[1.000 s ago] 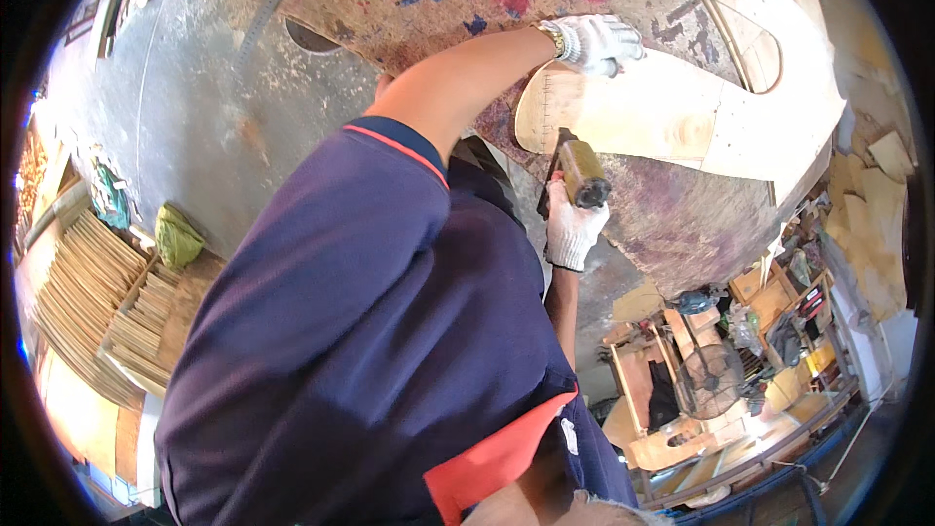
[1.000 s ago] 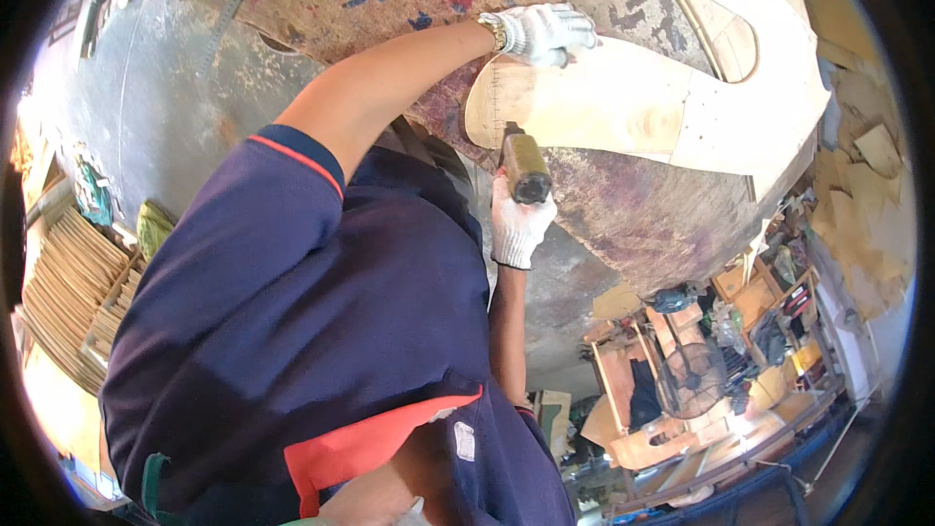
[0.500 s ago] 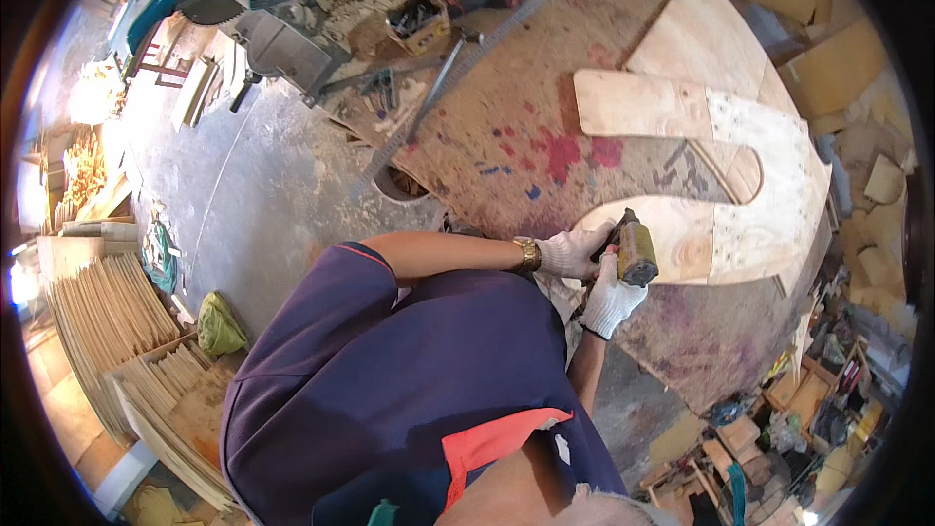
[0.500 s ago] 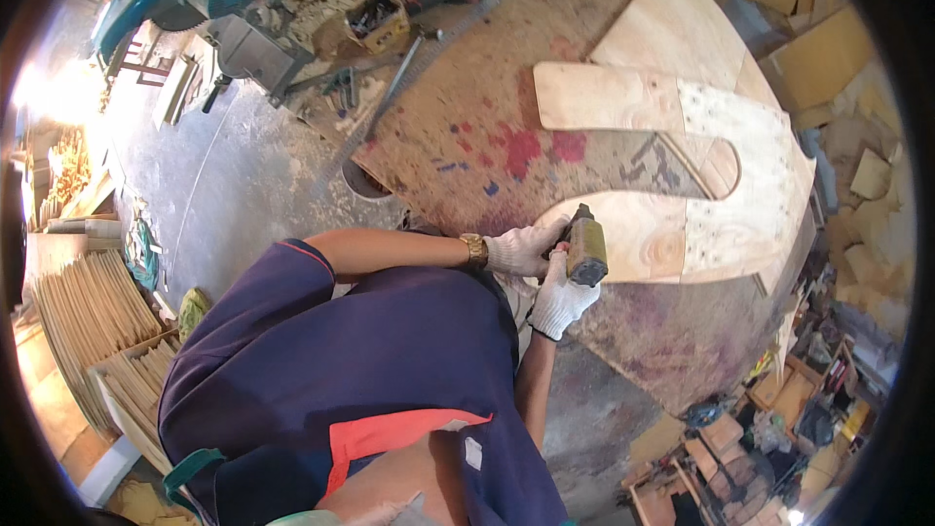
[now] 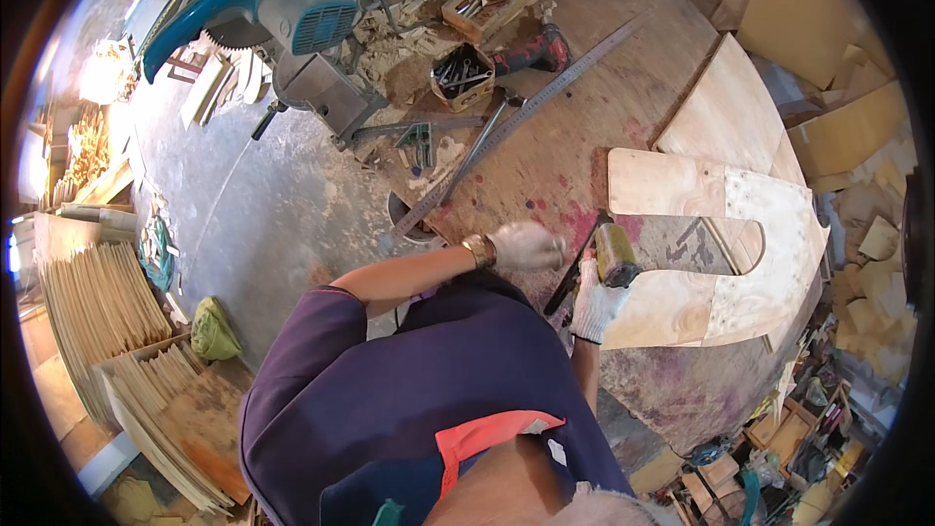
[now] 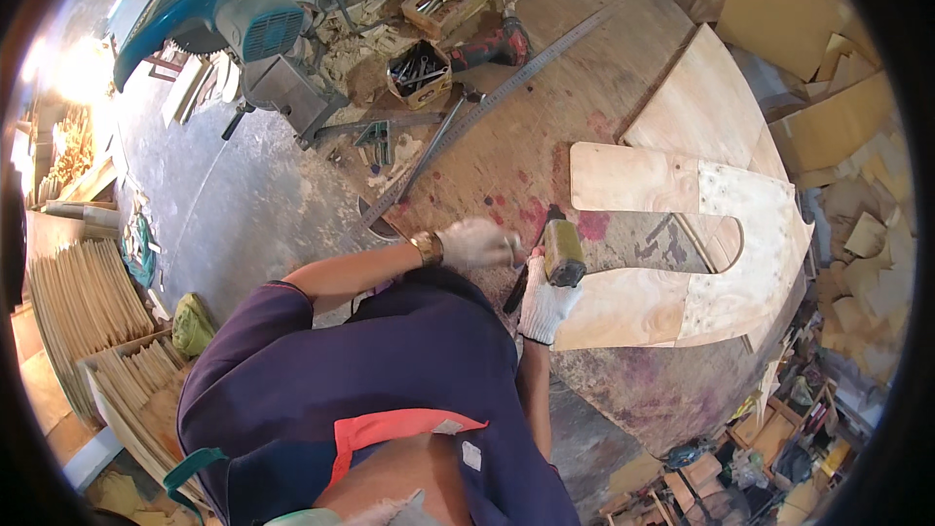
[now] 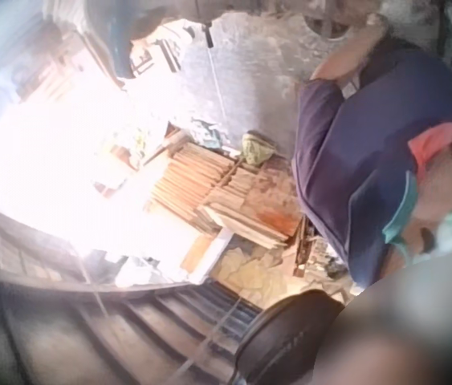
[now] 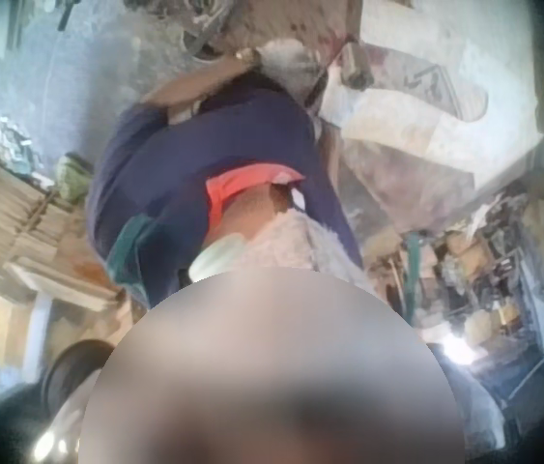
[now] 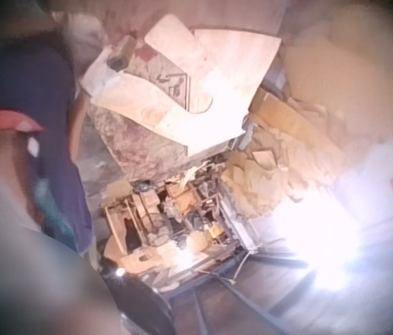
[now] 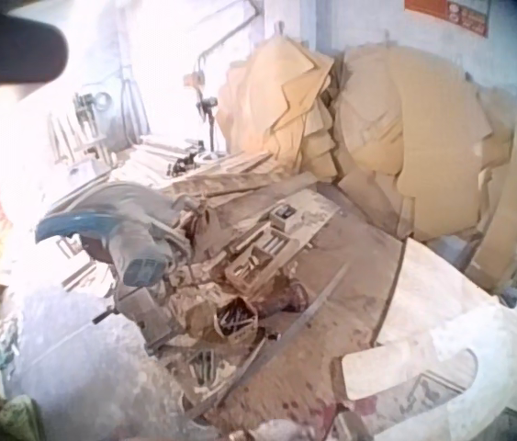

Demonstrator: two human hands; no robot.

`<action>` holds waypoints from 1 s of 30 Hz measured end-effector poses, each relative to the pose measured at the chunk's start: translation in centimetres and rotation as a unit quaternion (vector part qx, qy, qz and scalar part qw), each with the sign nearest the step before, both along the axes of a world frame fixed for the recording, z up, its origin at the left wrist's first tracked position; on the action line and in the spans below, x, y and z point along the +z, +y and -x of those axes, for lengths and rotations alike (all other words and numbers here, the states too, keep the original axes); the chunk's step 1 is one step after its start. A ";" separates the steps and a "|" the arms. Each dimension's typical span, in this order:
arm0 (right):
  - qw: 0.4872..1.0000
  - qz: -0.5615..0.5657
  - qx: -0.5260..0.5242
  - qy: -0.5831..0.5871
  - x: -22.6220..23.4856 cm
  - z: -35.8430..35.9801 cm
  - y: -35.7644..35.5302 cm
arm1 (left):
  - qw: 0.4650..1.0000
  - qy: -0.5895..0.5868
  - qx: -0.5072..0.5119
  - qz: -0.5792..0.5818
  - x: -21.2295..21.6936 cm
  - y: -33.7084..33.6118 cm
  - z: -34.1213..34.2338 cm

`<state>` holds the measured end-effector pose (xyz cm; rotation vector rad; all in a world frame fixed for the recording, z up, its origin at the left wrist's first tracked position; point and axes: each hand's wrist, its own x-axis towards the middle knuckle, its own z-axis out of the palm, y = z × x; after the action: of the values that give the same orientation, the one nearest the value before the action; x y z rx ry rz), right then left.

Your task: The person assembles wooden parts by aligning and nailing them together using a nail gun. They then place a template on the assembled piece and trace its outline with a marker.

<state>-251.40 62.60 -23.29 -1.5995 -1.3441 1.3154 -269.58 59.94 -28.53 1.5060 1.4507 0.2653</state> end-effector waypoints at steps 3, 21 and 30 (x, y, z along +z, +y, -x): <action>0.992 -0.051 0.043 -0.108 -0.3 0.4 0.0 | 0.971 0.034 0.217 -0.093 -0.4 3.2 7.2; 0.985 0.057 0.046 -0.158 -1.6 1.3 1.3 | 0.817 0.492 0.232 -0.192 -9.9 26.9 38.6; 0.989 0.025 0.051 -0.137 -1.7 1.5 1.2 | 0.856 0.430 0.254 -0.132 -8.9 25.4 39.2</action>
<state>-252.90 63.77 -24.97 -1.8172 -1.5868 1.2291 -308.74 85.32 -37.42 1.4926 2.6345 0.0954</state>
